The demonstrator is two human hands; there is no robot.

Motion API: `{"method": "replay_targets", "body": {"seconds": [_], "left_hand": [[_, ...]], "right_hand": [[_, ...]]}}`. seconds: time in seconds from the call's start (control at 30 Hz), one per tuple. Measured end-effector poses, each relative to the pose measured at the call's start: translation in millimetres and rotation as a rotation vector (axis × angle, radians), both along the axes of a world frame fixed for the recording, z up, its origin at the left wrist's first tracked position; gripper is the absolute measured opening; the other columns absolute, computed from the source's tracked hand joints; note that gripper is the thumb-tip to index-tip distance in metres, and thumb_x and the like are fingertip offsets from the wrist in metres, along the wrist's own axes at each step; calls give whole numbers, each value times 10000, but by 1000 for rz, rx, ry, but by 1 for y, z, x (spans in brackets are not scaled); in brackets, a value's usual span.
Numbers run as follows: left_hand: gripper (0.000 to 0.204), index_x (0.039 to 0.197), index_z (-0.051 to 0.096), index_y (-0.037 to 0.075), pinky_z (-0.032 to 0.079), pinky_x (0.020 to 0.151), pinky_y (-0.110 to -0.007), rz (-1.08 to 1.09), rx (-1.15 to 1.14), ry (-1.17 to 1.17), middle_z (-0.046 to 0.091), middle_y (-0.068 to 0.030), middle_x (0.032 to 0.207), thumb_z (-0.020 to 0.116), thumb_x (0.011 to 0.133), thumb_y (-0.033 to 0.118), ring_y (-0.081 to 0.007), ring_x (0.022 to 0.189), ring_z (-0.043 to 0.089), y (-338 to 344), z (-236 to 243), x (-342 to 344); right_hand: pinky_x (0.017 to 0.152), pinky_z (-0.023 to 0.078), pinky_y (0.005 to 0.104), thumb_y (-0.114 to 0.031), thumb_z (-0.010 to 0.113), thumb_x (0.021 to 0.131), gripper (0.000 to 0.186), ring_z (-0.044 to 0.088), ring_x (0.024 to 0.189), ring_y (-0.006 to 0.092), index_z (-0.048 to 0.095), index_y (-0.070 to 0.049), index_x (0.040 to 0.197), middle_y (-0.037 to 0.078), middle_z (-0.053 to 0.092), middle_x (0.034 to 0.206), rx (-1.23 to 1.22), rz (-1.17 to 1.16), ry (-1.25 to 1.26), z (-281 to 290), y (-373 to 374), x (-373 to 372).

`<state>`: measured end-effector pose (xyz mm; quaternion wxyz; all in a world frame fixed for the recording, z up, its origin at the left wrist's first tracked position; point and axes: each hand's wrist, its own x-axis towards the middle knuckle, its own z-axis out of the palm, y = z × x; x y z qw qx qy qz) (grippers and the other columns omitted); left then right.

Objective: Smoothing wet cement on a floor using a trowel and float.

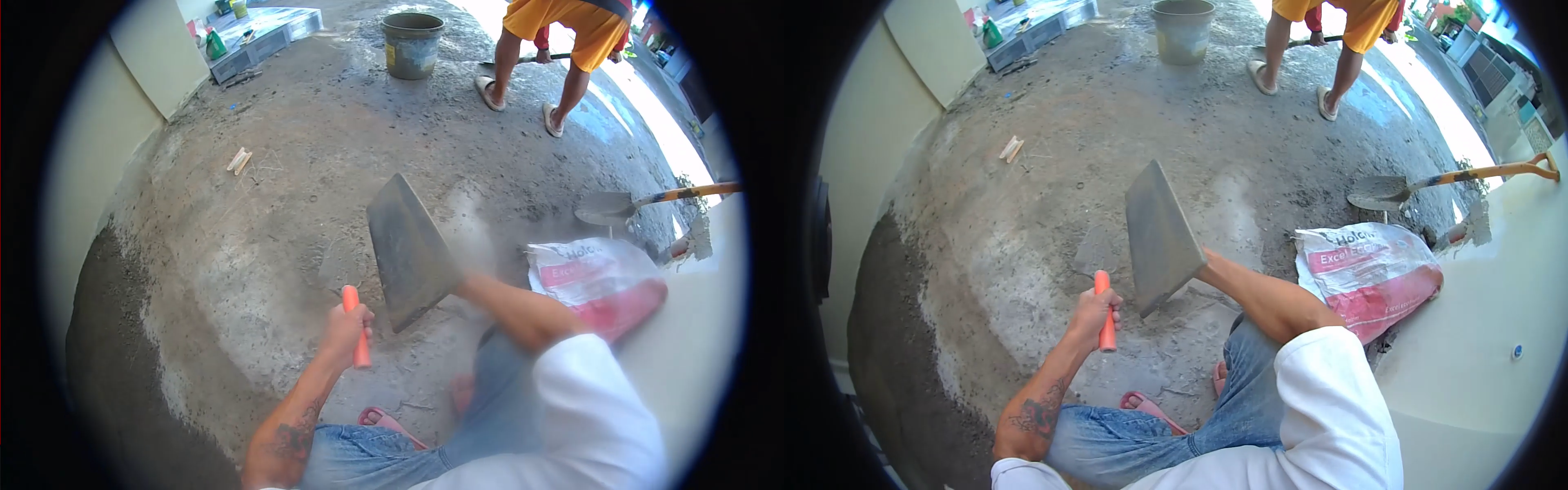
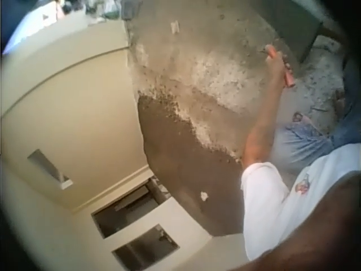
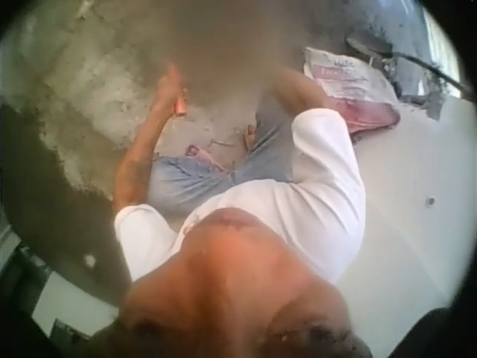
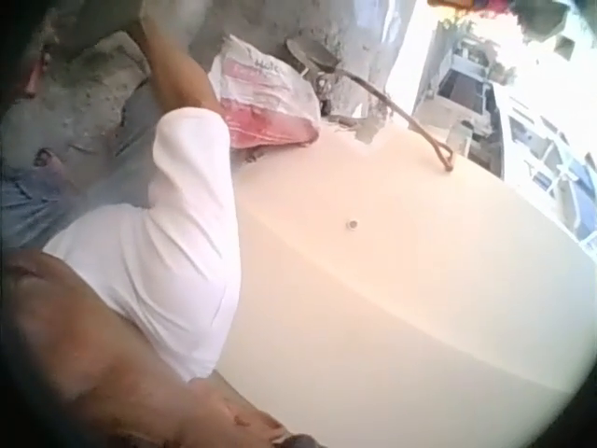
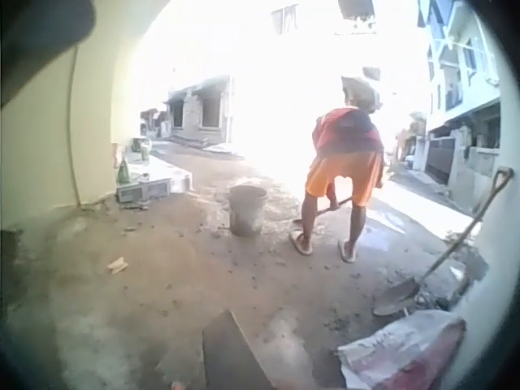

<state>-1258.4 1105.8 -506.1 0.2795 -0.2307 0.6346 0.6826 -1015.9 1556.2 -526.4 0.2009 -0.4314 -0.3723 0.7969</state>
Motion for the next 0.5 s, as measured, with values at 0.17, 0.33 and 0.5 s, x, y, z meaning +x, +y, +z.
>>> {"method": "replay_targets", "body": {"seconds": [0.17,0.33,0.5], "left_hand": [[111,807,500,-8,437,435,-296,-15,24,-58,493,-56,674,503,775,97,-131,521,497,2,-7,1],[116,810,499,-7,446,448,-296,-5,12,-55,493,-56,675,511,777,104,-132,535,506,0,-3,-1],[87,755,462,26,438,421,-294,-14,50,-40,465,-44,649,535,757,73,-128,509,482,-3,-5,1]], "right_hand": [[526,500,235,-226,538,885,239,570,679,155,542,9,929,115,588,835,11,36,60,-7,-1,-30],[534,504,236,-222,536,886,240,574,692,158,543,12,938,119,590,849,9,92,89,-17,-5,-53],[542,508,238,-218,535,888,241,578,706,161,543,16,947,123,592,862,25,76,113,-19,-1,-48]]}}
